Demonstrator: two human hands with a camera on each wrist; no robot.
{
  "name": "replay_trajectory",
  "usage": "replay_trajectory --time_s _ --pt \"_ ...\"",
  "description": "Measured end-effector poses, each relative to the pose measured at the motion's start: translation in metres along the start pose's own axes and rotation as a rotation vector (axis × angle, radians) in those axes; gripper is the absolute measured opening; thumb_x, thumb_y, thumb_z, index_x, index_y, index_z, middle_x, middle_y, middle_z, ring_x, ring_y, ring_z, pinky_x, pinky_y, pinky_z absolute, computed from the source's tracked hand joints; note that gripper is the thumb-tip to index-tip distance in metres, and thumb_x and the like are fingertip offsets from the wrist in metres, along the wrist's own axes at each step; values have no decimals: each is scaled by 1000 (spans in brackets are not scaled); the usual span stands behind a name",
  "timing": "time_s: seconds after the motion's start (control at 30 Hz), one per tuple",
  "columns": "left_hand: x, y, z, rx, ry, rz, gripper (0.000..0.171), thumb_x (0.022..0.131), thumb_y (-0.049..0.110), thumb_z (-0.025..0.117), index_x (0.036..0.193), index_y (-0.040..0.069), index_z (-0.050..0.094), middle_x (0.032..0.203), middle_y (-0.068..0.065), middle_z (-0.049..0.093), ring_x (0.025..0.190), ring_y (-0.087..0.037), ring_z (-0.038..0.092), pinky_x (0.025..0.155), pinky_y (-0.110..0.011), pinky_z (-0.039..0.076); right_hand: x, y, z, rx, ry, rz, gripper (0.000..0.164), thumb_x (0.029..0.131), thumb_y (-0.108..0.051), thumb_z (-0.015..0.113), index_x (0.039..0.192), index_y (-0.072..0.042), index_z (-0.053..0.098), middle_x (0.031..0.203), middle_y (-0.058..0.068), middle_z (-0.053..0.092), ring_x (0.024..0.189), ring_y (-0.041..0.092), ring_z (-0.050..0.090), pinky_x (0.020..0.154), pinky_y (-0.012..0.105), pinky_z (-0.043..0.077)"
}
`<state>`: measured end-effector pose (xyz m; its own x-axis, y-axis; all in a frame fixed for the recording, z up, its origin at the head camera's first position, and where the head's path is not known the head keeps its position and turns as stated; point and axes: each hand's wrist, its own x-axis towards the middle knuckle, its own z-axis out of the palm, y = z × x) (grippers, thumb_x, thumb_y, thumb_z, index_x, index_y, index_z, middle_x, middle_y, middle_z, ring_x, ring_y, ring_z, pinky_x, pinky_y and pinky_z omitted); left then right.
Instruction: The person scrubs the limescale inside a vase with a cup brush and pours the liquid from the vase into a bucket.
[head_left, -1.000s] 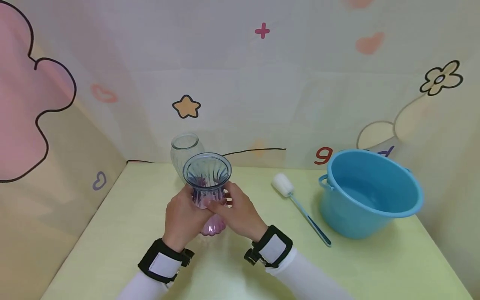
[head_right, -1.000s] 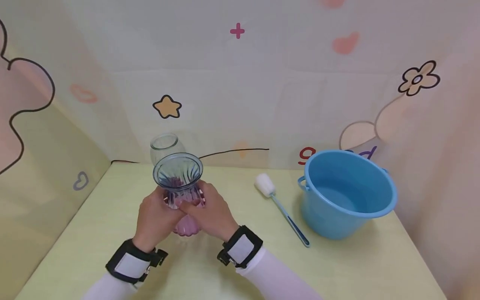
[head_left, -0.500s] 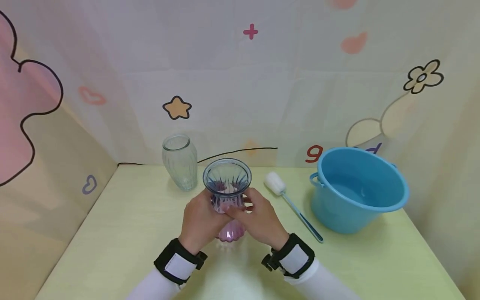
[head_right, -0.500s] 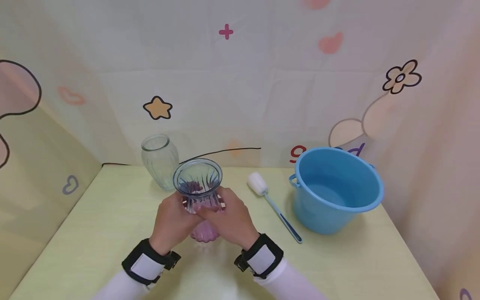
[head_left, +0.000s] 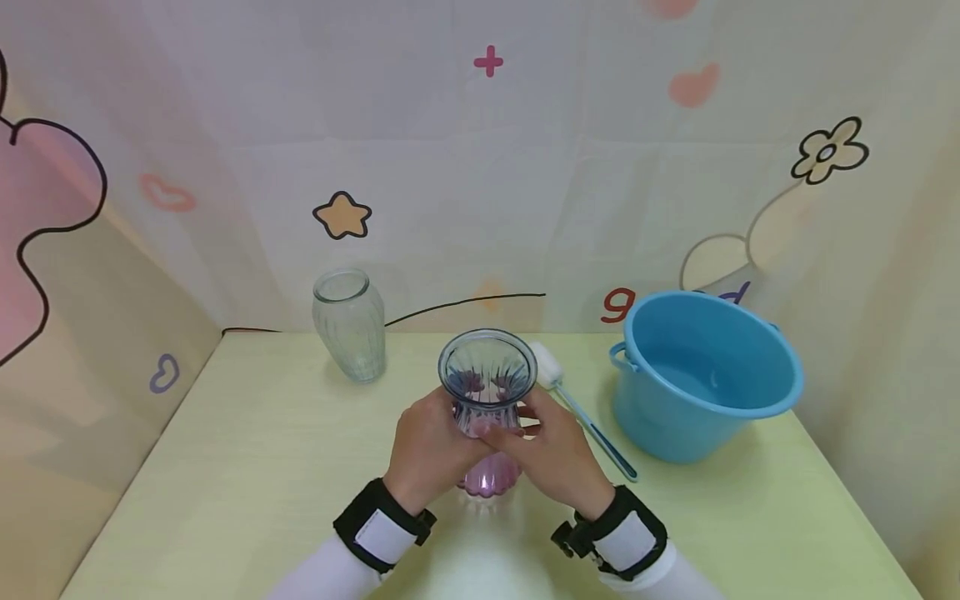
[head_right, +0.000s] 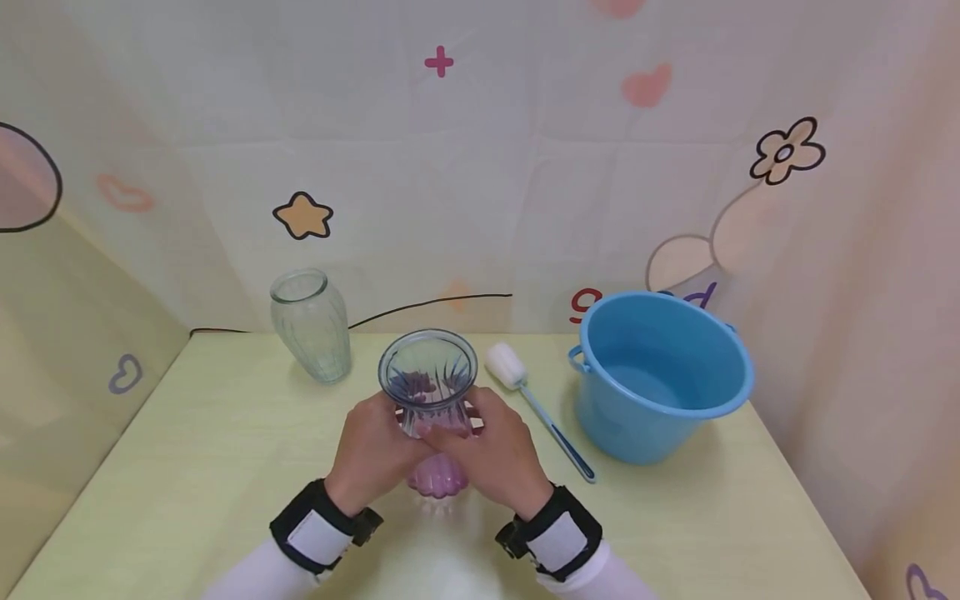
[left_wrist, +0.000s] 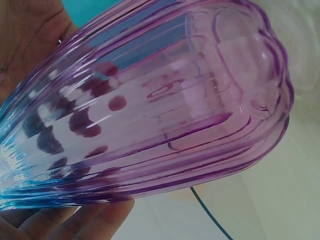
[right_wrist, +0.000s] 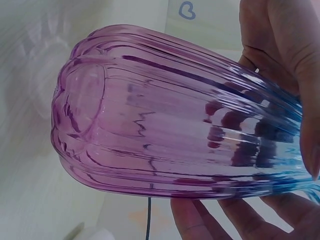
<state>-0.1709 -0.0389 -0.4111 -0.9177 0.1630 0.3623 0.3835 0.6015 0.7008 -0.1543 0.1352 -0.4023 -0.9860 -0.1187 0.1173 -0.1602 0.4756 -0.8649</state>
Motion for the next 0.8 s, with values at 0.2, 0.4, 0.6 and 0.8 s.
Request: replay_trajectory --time_s 0.2,0.4,0.6,0.8 --pt "-2 4 8 -3 -33 32 62 73 42 93 121 14 67 106 -5 80 94 -22 77 76 -38 62 -5 6 -7 -9 10 2 61 90 -40 81 144 -25 57 139 0 66 121 26 67 94 43 60" --pt "-2 4 15 18 -25 67 61 71 42 93 119 15 67 104 -4 79 92 -20 76 74 -34 60 -8 10 -11 1 7 39 61 90 -39 81 143 -23 57 140 4 65 122 28 65 96 46 59" --pt "-2 5 19 20 -26 93 62 73 42 93 122 14 67 106 -5 79 93 -20 77 75 -35 61 -10 14 -13 3 11 49 61 89 -38 81 143 -22 57 138 5 66 121 28 65 95 45 59" --pt "-5 3 22 -8 -59 62 65 75 40 93 126 13 64 111 -7 79 97 -22 77 78 -38 63 -10 19 -11 24 7 74 61 86 -41 84 140 -25 58 137 3 67 121 27 65 95 45 60"
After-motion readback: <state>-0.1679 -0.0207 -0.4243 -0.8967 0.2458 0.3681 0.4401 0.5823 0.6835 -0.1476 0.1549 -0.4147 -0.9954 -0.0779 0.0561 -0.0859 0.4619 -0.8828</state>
